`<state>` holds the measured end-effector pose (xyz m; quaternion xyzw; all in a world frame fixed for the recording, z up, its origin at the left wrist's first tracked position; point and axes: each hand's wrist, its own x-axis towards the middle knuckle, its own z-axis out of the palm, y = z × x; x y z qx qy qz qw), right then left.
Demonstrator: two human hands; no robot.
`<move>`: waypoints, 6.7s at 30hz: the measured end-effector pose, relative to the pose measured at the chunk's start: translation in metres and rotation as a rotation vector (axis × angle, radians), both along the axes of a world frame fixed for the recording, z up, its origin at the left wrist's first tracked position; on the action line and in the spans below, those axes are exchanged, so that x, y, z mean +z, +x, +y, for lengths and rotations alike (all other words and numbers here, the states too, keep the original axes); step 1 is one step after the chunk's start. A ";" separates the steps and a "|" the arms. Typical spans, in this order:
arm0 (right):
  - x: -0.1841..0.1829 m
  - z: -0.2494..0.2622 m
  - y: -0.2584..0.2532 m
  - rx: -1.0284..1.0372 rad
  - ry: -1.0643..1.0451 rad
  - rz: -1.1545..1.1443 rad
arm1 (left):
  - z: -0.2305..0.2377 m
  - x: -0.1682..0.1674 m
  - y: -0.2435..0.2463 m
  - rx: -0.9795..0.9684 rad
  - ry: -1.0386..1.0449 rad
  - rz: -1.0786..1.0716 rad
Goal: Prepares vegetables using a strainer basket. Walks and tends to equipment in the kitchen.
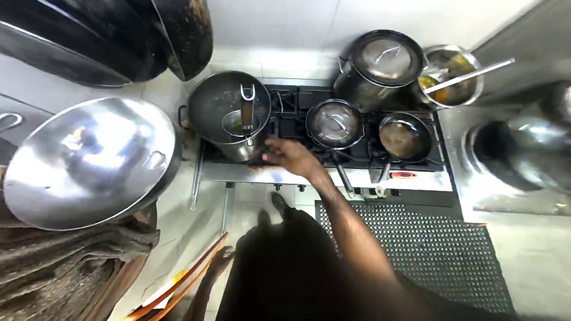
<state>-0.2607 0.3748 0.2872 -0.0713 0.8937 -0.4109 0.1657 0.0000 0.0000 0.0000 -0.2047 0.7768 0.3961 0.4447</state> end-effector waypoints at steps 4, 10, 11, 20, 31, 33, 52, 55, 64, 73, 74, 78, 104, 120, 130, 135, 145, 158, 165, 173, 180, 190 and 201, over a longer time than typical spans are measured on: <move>-0.002 -0.006 -0.067 -0.108 -0.226 0.263 | 0.004 0.038 -0.017 -0.316 0.121 0.232; 0.007 -0.030 -0.104 0.083 -0.483 0.304 | 0.067 0.170 -0.025 -0.098 0.550 0.367; 0.003 -0.034 -0.106 0.113 -0.504 0.312 | 0.074 0.174 -0.023 -0.012 0.586 0.355; 0.012 -0.039 -0.107 0.265 -0.346 0.389 | 0.060 0.137 -0.009 -0.429 0.428 0.911; 0.017 -0.039 -0.110 0.272 -0.235 0.465 | 0.053 0.133 -0.028 -0.513 0.631 0.755; 0.016 -0.038 -0.108 0.261 -0.240 0.475 | 0.051 0.129 -0.027 -0.509 0.643 0.748; 0.012 -0.042 -0.102 0.201 -0.306 0.470 | 0.040 0.121 -0.024 -0.485 0.649 0.635; 0.012 -0.042 -0.103 0.211 -0.324 0.454 | 0.040 0.121 -0.024 -0.492 0.647 0.637; 0.012 -0.040 -0.108 0.186 -0.309 0.446 | 0.040 0.117 -0.027 -0.493 0.658 0.630; 0.008 -0.040 -0.111 0.147 -0.293 0.457 | 0.046 0.128 -0.034 -0.469 0.637 0.578; 0.009 -0.040 -0.112 0.145 -0.291 0.453 | 0.046 0.126 -0.034 -0.465 0.643 0.585; 0.011 -0.040 -0.111 0.144 -0.285 0.447 | 0.045 0.127 -0.035 -0.477 0.632 0.555; 0.016 -0.047 -0.102 0.235 -0.126 0.619 | 0.040 0.122 -0.033 -0.491 0.649 0.585; 0.077 -0.039 -0.082 0.178 -0.110 0.935 | 0.040 0.119 -0.016 -0.411 0.640 0.575; 0.053 -0.030 -0.069 0.184 -0.017 0.913 | 0.026 0.115 -0.004 -0.391 0.634 0.619; 0.113 -0.032 -0.027 0.186 -0.225 0.982 | 0.020 0.116 0.008 -0.367 0.634 0.630; 0.092 -0.035 -0.022 0.218 -0.132 1.037 | -0.004 0.126 0.018 -0.499 0.544 0.566; 0.114 -0.030 0.062 -0.030 -0.214 1.225 | -0.043 0.108 -0.034 -0.644 0.103 0.682; 0.096 0.026 0.180 -0.187 -0.412 1.113 | 0.051 0.093 -0.042 -0.706 0.261 0.704; -0.033 0.156 0.320 -0.441 -0.209 0.670 | 0.186 0.103 -0.006 -1.003 0.317 0.574; -0.079 0.321 0.406 -0.714 0.029 0.422 | 0.344 0.121 0.030 -1.235 0.352 0.537; -0.059 0.433 0.470 -1.385 0.236 0.655 | 0.530 0.125 0.059 -1.407 0.381 0.417; -0.070 0.658 0.497 -2.144 0.203 0.315 | 0.802 0.144 0.000 -2.119 0.472 0.105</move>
